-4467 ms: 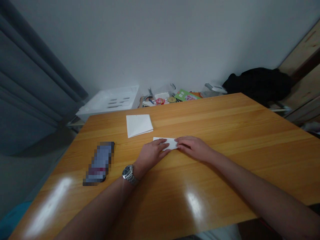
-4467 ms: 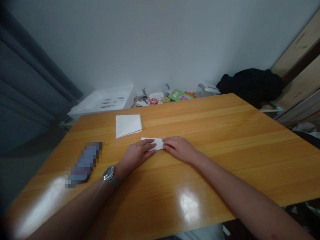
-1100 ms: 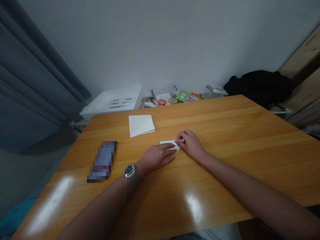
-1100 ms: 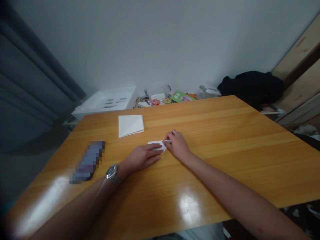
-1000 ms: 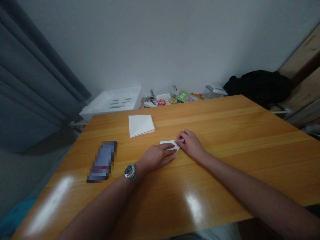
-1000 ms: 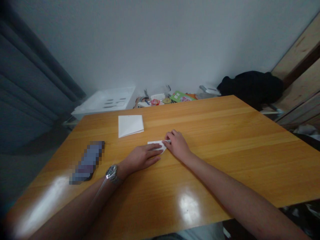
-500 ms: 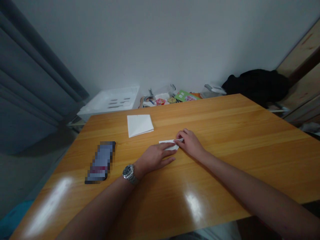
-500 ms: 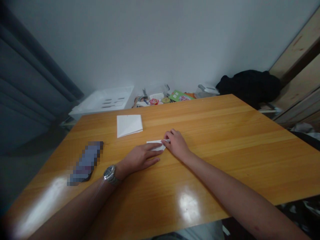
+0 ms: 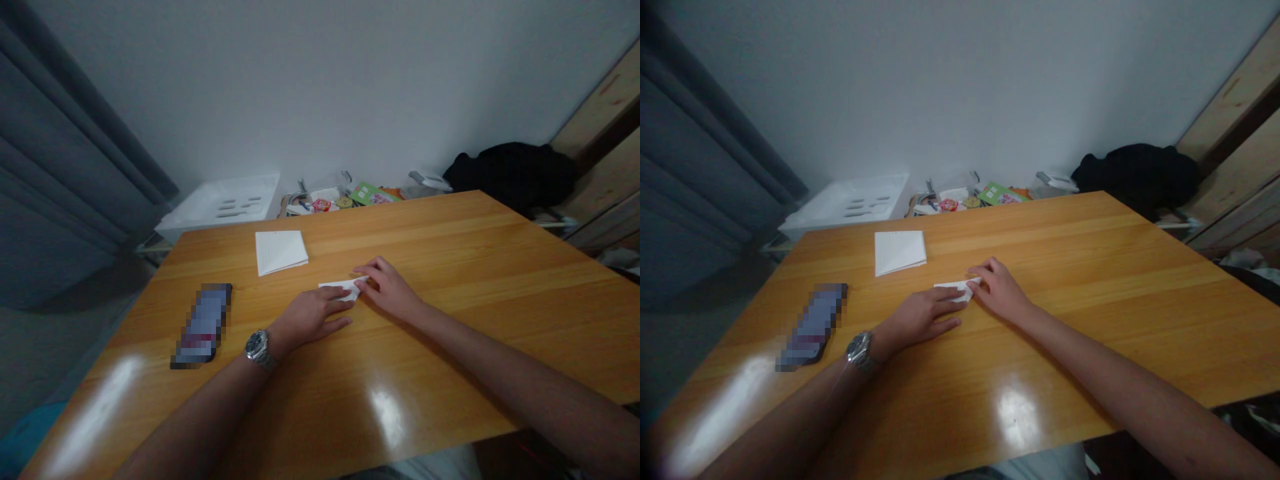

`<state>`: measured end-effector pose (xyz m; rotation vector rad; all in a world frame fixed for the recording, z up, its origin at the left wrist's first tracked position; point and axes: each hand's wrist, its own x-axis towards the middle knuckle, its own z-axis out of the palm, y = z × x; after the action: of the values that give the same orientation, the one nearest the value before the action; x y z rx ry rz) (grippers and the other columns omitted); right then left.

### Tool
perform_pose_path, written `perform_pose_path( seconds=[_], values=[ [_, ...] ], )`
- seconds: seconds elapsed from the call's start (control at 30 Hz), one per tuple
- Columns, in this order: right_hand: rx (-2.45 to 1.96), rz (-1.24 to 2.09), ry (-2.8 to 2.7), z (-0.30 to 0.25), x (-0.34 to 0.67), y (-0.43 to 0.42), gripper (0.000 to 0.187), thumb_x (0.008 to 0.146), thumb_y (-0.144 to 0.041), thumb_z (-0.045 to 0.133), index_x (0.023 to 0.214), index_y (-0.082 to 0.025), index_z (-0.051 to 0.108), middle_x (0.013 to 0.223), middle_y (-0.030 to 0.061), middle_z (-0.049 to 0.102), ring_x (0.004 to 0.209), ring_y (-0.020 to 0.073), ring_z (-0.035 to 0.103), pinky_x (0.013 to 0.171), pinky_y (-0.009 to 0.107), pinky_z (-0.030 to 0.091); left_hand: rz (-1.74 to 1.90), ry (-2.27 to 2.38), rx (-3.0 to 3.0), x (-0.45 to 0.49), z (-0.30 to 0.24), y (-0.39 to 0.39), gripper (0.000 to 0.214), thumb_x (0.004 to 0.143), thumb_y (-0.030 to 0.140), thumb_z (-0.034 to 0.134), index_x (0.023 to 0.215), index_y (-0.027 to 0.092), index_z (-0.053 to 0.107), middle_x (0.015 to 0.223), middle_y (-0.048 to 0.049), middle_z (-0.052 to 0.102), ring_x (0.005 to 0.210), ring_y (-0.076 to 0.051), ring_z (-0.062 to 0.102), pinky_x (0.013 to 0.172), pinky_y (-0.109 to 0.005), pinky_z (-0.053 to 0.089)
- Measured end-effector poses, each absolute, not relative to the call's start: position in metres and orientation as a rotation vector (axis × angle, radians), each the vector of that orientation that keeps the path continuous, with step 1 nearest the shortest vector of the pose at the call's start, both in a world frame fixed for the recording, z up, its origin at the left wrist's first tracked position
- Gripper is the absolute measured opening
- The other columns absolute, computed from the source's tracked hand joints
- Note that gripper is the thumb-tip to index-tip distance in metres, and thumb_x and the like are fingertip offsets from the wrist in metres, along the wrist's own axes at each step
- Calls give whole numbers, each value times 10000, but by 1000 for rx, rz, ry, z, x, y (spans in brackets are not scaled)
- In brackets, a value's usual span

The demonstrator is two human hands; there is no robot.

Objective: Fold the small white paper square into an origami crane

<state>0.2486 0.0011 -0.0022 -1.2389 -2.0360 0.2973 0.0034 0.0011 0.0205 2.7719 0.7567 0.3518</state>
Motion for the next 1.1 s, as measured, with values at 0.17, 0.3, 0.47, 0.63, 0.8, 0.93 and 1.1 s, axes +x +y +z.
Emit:
perform_pose_path(
  seconds=[0.17, 0.3, 0.47, 0.63, 0.8, 0.93, 1.1],
  values=[
    [-1139, 320, -2299, 5, 256, -20, 342, 979, -330, 556, 1295, -233, 645, 1000, 91, 571, 930, 222, 568, 854, 376, 496, 316, 749, 2765, 3, 23, 1, 427, 1004, 483, 463, 1361, 285, 590, 1476, -48, 528, 1305, -236, 548, 1099, -388, 454],
    [-1103, 294, -2394, 1, 261, -30, 338, 992, -342, 531, 1303, -268, 639, 1007, 90, 586, 940, 228, 555, 845, 385, 486, 323, 758, 2766, 3, 23, 1, 418, 1007, 482, 459, 1337, 273, 607, 1454, -55, 549, 1289, -233, 561, 1086, -379, 466],
    [-1082, 228, -2450, -5, 263, -31, 334, 1002, -361, 509, 1284, -260, 656, 989, 92, 590, 941, 236, 538, 844, 393, 477, 322, 754, 2763, 3, 22, 1, 418, 1004, 486, 462, 1315, 257, 624, 1455, -68, 549, 1312, -235, 545, 1112, -387, 444],
    [-1071, 188, -2477, -4, 262, -32, 339, 1009, -382, 492, 1273, -266, 671, 948, 88, 600, 921, 238, 531, 821, 395, 471, 334, 737, 2755, 3, 23, 1, 424, 1006, 482, 461, 1334, 262, 614, 1462, -62, 545, 1333, -229, 529, 1136, -391, 424],
    [-1094, 184, -2494, -1, 262, -32, 333, 1021, -378, 465, 1248, -279, 688, 922, 78, 596, 927, 237, 524, 808, 381, 457, 321, 690, 2753, 1, 26, 2, 433, 1000, 486, 475, 1347, 265, 609, 1479, -59, 525, 1356, -223, 508, 1157, -385, 401],
    [-1116, 154, -2510, -1, 263, -32, 336, 1021, -378, 462, 1243, -283, 696, 899, 79, 590, 907, 240, 516, 793, 379, 448, 320, 626, 2760, 0, 29, 4, 439, 999, 473, 488, 1366, 259, 597, 1487, -64, 514, 1376, -213, 487, 1178, -372, 371],
    [-1119, 161, -2491, -2, 264, -32, 326, 1013, -381, 481, 1249, -303, 692, 890, 75, 591, 910, 241, 517, 801, 380, 446, 333, 638, 2756, 1, 27, 4, 421, 996, 462, 496, 1345, 257, 610, 1474, -61, 530, 1368, -216, 496, 1161, -382, 398]
  ],
)
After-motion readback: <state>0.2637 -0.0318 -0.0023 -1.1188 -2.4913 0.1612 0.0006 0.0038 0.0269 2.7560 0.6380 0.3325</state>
